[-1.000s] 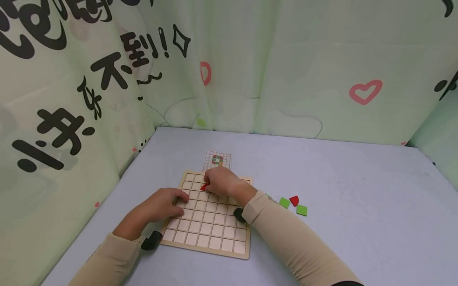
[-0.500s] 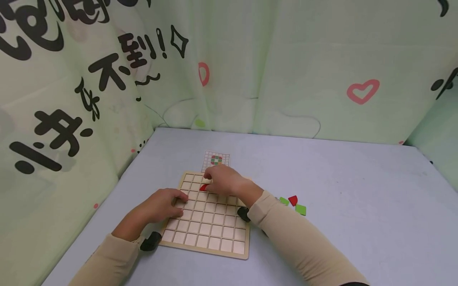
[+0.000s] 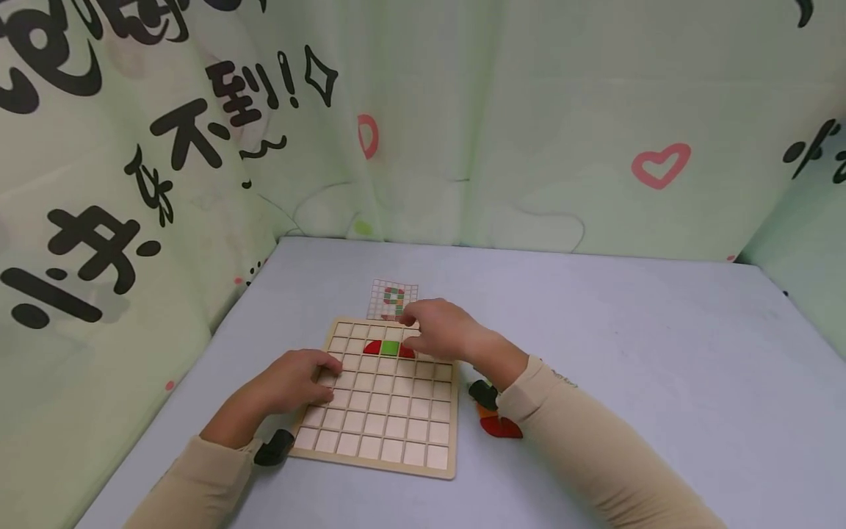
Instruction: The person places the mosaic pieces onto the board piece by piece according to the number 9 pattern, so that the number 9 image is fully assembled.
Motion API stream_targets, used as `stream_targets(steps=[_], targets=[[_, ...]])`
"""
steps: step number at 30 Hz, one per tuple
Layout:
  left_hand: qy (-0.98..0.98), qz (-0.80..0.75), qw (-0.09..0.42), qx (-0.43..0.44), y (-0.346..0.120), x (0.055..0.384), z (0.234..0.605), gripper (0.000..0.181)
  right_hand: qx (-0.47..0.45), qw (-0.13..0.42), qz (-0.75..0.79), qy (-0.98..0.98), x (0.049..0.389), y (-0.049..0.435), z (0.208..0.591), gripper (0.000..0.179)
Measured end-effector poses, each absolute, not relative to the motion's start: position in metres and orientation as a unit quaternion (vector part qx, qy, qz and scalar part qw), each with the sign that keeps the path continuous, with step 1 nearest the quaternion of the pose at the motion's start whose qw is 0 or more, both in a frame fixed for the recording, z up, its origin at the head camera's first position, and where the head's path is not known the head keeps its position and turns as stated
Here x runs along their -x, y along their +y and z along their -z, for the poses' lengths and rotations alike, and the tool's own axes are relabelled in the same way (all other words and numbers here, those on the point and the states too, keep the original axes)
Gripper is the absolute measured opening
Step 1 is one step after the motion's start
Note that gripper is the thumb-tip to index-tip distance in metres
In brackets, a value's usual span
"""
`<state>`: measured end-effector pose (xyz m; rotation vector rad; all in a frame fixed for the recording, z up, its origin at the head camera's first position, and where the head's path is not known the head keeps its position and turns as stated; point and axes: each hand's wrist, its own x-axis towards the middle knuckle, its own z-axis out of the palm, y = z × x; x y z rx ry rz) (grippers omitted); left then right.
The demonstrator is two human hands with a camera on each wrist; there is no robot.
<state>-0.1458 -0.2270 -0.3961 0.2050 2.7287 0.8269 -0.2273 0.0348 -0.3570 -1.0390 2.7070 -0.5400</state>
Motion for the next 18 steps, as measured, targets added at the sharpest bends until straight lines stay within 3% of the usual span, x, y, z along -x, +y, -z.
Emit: stream_targets(steps=[18], targets=[[0.943,-0.292,0.140,-0.075,-0.229,0.146,0.397,0.033,0.308,0.079,0.169,0.933,0.226,0.092,0.361,0.031]])
